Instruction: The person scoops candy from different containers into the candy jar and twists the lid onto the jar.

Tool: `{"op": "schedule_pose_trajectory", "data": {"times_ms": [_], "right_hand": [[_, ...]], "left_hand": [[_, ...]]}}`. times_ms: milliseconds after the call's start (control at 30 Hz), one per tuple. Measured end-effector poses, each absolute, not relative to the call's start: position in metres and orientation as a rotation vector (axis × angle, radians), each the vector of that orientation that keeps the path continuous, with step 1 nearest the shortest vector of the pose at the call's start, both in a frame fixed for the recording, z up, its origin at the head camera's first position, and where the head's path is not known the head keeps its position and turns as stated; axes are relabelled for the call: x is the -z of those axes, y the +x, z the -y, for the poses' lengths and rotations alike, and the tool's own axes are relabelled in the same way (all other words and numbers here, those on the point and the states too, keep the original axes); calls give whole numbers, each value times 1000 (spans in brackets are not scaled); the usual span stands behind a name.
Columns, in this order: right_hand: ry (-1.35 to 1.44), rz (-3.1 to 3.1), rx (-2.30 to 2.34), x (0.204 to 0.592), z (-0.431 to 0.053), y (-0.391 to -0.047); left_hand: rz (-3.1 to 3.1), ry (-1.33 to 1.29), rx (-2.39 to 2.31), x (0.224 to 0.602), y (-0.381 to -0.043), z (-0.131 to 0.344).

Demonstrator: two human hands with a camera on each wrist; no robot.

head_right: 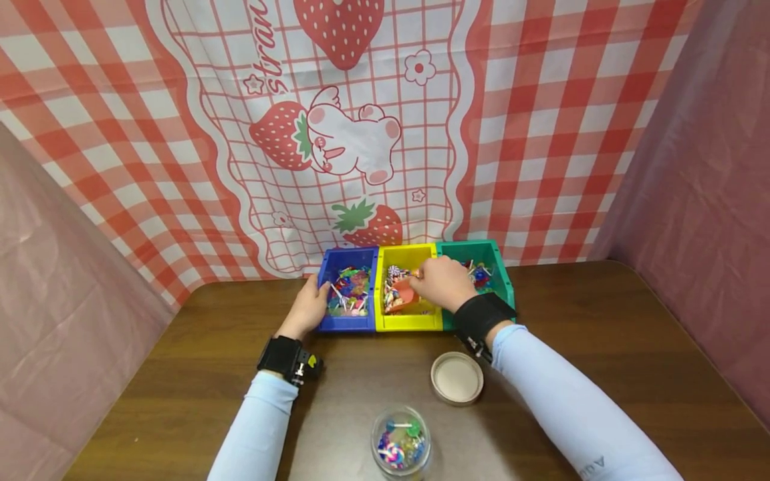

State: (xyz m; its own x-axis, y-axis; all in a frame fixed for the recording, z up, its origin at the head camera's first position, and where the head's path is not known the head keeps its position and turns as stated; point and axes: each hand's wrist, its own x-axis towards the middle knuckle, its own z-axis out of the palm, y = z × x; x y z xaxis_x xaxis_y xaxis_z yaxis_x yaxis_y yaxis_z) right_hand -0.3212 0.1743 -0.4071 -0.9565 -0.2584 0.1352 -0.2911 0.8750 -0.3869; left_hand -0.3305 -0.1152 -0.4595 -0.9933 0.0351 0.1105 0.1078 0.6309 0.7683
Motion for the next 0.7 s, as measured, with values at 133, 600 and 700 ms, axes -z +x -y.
{"op": "schedule_pose_trajectory", "data": {"times_ms": [133, 600, 700], "right_hand": [[448, 2963, -695, 406, -182, -322], [544, 2857, -579, 418, -174, -318], [532, 2855, -559, 418, -171, -316]], "left_hand": [[2756, -123, 1313, 458, -329, 115], [2738, -138, 1274, 461, -328, 114], [2736, -131, 1281, 460, -328, 114]]}}
